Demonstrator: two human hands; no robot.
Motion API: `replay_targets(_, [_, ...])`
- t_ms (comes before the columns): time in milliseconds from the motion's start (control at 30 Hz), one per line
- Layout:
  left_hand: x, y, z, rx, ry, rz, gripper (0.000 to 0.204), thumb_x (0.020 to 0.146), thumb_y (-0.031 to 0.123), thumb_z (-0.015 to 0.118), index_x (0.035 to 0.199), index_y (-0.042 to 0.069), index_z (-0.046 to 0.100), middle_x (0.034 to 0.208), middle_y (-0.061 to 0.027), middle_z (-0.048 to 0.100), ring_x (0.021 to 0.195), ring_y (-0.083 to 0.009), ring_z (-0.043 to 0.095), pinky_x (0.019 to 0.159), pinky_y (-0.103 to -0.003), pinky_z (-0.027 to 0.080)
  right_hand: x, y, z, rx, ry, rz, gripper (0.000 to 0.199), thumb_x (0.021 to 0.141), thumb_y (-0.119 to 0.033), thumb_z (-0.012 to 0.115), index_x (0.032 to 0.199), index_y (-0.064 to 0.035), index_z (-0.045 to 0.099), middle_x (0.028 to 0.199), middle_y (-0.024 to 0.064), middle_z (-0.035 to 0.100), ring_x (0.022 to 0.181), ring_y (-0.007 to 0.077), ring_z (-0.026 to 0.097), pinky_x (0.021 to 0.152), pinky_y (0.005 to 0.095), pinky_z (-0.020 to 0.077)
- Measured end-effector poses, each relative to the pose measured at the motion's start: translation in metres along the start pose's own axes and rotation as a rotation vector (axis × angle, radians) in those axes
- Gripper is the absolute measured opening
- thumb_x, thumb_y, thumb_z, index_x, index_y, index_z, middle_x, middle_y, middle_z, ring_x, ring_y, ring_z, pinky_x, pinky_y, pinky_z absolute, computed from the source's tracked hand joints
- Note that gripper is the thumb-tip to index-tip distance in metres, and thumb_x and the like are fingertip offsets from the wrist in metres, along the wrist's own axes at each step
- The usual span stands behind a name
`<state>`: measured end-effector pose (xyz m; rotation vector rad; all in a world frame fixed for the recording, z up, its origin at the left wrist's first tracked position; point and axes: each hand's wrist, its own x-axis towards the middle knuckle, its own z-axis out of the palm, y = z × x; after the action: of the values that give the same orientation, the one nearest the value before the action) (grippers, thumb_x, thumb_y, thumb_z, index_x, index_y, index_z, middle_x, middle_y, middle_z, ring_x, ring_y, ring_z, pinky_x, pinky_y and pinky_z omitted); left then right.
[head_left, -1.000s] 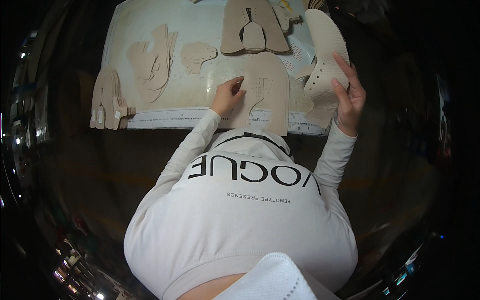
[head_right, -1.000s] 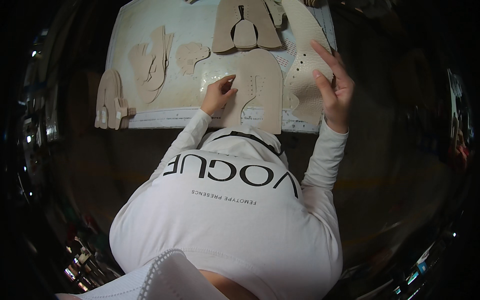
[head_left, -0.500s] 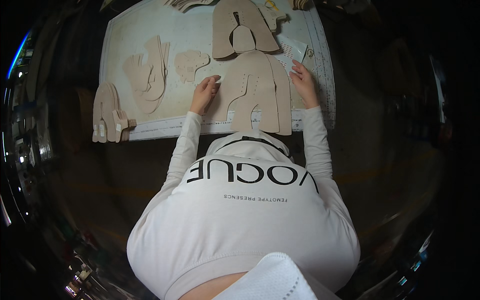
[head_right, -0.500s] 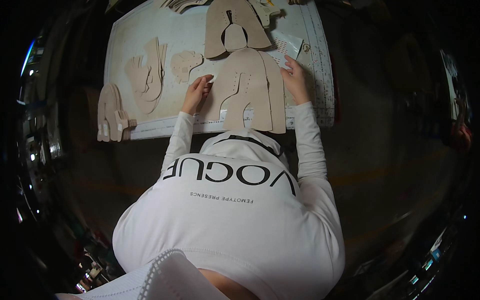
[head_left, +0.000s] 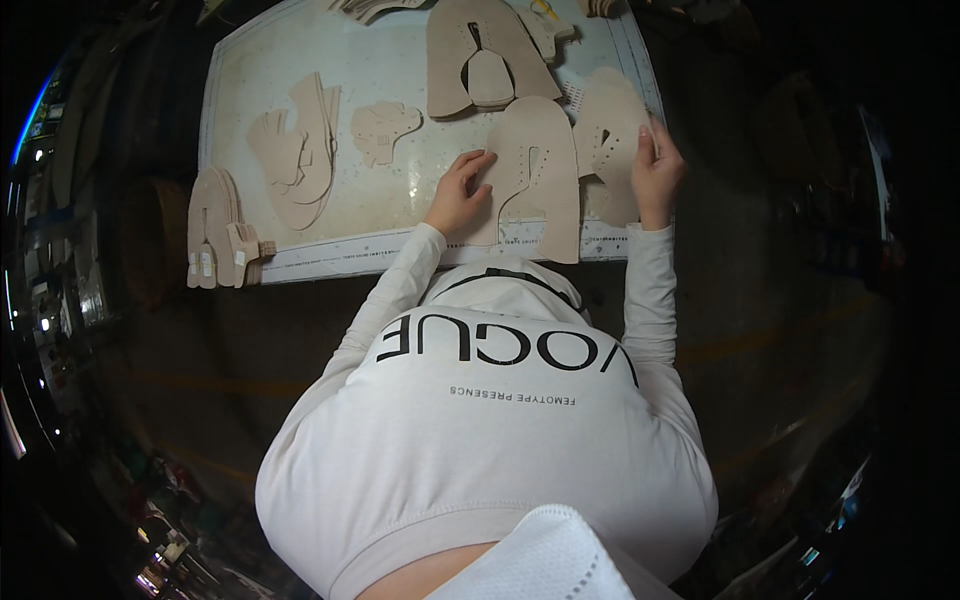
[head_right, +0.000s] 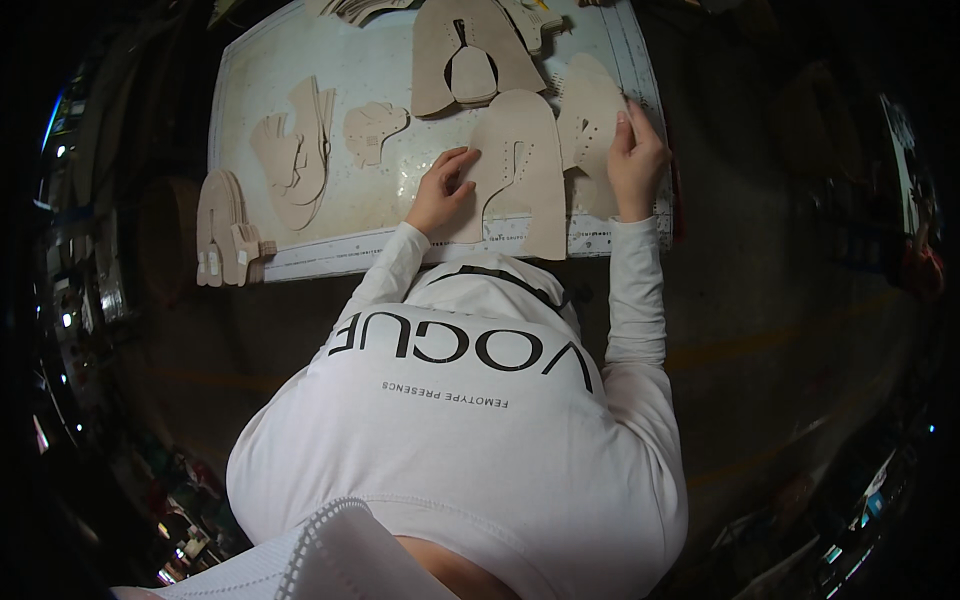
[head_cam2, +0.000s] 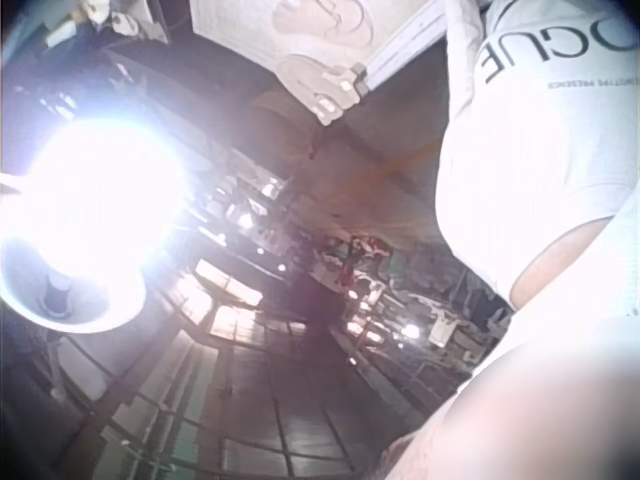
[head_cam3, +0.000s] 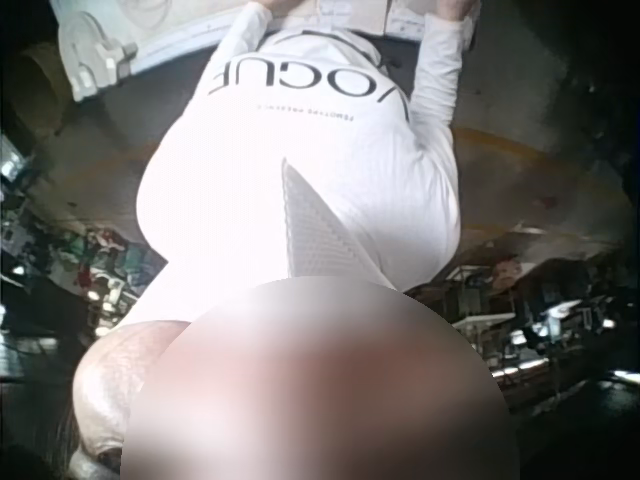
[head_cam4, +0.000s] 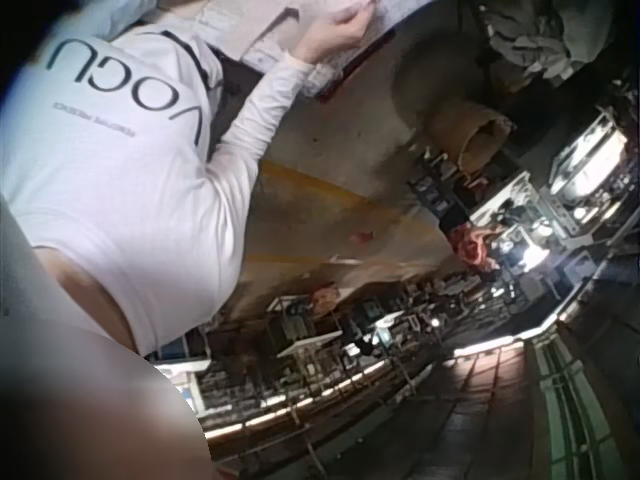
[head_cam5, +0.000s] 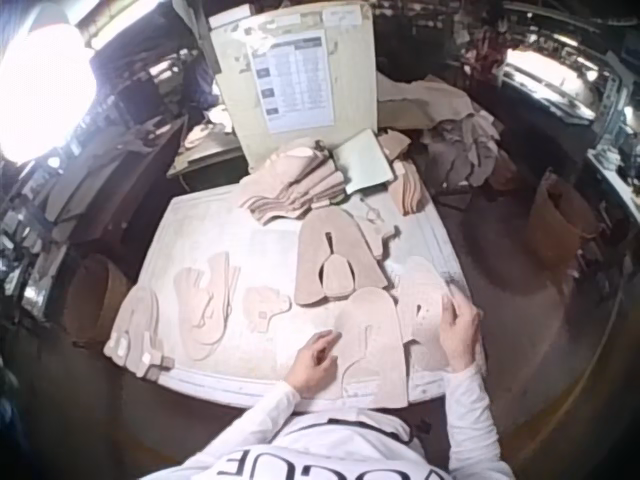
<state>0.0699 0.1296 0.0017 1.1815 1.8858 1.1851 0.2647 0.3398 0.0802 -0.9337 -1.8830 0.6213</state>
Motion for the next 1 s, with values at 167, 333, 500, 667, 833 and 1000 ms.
replay_targets(167, [0.004,0.002,-0.002,0.096,-0.028,0.02,0.048,0.077,0.002,0.063,0.124,0.009,0.054,0.123,-0.0101,0.05,0.094,-0.021,0.058,0.079,-0.027,0.048,0.024,-0.028,-0.053,0.321,0.094,0.017,0.028,0.092,-0.017,0.057,0.11,0.0043,0.061,0.095,0.0095,0.067,0.083,0.0107,0.06,0.075,0.0241,0.0466])
replay_targets(333, [0.004,-0.024,-0.036,0.123,0.134,0.081,0.046,0.077,0.01,0.064,0.122,0.008,0.054,0.12,-0.0154,0.05,0.1,-0.0303,0.057,0.083,-0.036,0.047,0.017,-0.059,-0.073,0.443,0.005,0.12,0.027,0.092,-0.015,0.057,0.11,0.005,0.06,0.1,0.0059,0.064,0.088,0.0076,0.056,0.081,0.0211,0.042])
replay_targets(500, [0.026,-0.077,-0.123,0.689,0.675,-0.29,0.051,0.077,0.03,0.066,0.118,0.003,0.056,0.119,-0.0238,0.048,0.107,-0.0374,0.049,0.093,-0.043,0.04,0.007,-0.049,-0.068,0.678,-0.037,0.225,0.026,0.092,-0.016,0.058,0.11,0.0021,0.062,0.097,0.0055,0.066,0.085,0.0072,0.057,0.078,0.0204,0.0427])
replay_targets(667, [0.048,-0.091,-0.134,0.715,0.547,-0.325,0.062,0.072,0.035,0.072,0.119,-0.001,0.054,0.115,-0.0243,0.05,0.106,-0.038,0.049,0.094,-0.043,0.04,-0.015,0.031,0.004,0.597,-0.231,0.519,0.037,0.09,-0.013,0.057,0.124,0.001,0.052,0.099,0.0084,0.066,0.085,0.0095,0.058,0.079,0.0225,0.0438])
replay_targets(833, [0.063,-0.078,-0.142,0.527,0.573,-0.401,0.079,0.062,0.043,0.08,0.117,-0.007,0.053,0.105,-0.0238,0.06,0.098,-0.0328,0.059,0.088,-0.038,0.046,-0.056,0.108,0.043,0.137,-0.348,0.527,0.041,0.084,-0.006,0.061,0.125,-0.0083,0.054,0.088,0.009,0.065,0.074,0.0133,0.06,0.07,0.0265,0.0479])
replay_targets(1000, [0.067,-0.075,-0.159,0.403,0.325,-0.637,0.083,0.058,0.044,0.083,0.112,-0.011,0.054,0.098,-0.0239,0.064,0.088,-0.0298,0.065,0.079,-0.034,0.05,-0.063,0.109,0.039,0.115,-0.43,0.457,0.037,0.085,-0.001,0.059,0.121,-0.007,0.058,0.086,0.004,0.063,0.074,0.0096,0.059,0.068,0.023,0.0469])
